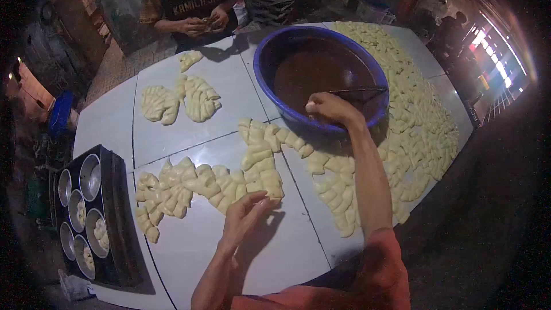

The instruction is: The person prepares dough by hand, taking pieces of dough and filling them with a dark paste before placing them into metal baking tins.

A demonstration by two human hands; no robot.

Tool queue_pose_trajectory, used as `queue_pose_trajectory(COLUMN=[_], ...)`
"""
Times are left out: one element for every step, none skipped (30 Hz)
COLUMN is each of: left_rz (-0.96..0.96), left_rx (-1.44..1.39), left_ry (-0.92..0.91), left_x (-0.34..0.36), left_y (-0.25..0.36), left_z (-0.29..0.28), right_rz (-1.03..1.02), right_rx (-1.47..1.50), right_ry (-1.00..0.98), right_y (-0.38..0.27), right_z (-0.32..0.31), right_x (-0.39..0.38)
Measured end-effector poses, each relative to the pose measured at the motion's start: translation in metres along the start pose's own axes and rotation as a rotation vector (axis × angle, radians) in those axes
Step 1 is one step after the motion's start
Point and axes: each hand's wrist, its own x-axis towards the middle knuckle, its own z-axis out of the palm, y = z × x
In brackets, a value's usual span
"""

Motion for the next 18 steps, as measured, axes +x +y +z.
queue_pose_trajectory(left_rz=[-0.013,0.044,0.106,0.096,0.093,0.124,0.150,0.142,0.150,0.152,0.142,0.113,0.088,0.066,0.061,0.037,0.013,0.055], left_rx=[0.003,-0.028,-0.067,-0.137,-0.144,-0.150,-0.161,-0.170,-0.315,-0.460,-0.461,-0.641,-0.823,-0.886,-0.887,-0.898,-0.909,-0.859], left_ry=[0.019,0.033,0.021,0.023,0.031,-0.018,-0.071,-0.057,-0.081,-0.113,-0.091,-0.110,-0.138,-0.108,-0.086,-0.023,0.040,0.137], left_x=[0.002,0.008,0.013,0.017,0.021,0.026,0.031,0.032,0.033,0.033,0.033,0.033,0.030,0.020,0.013,0.006,-0.001,-0.008], left_y=[-0.008,-0.020,-0.025,-0.022,-0.019,-0.016,-0.013,-0.007,0.001,0.003,0.001,-0.007,-0.010,-0.009,-0.016,-0.022,-0.026,-0.030], left_z=[-0.004,-0.007,-0.003,0.004,0.008,0.010,0.014,0.019,0.026,0.034,0.038,0.038,0.035,0.030,0.024,0.018,0.011,0.000], right_rz=[0.065,-0.039,-0.028,-0.039,-0.058,-0.105,-0.066,-0.079,-0.092,-0.079,-0.079,-0.064,-0.049,-0.035,-0.026,-0.046,-0.066,-0.069], right_rx=[0.315,0.558,0.548,0.695,0.845,0.957,1.081,1.114,1.146,1.197,1.251,1.255,1.254,1.381,1.389,1.433,1.476,1.540], right_ry=[-0.024,-0.003,0.001,0.000,-0.012,0.005,0.042,0.018,-0.009,0.047,0.093,0.144,0.204,0.185,0.165,0.076,-0.012,-0.098], right_y=[-0.011,-0.033,-0.047,-0.058,-0.068,-0.077,-0.091,-0.091,-0.092,-0.091,-0.096,-0.094,-0.093,-0.093,-0.093,-0.102,-0.108,-0.111], right_z=[-0.002,0.002,-0.003,-0.005,0.001,0.015,0.032,0.047,0.062,0.081,0.101,0.123,0.141,0.153,0.164,0.168,0.173,0.180], right_x=[-0.002,-0.012,-0.028,-0.042,-0.050,-0.056,-0.070,-0.077,-0.084,-0.092,-0.098,-0.101,-0.104,-0.110,-0.117,-0.125,-0.132,-0.137])
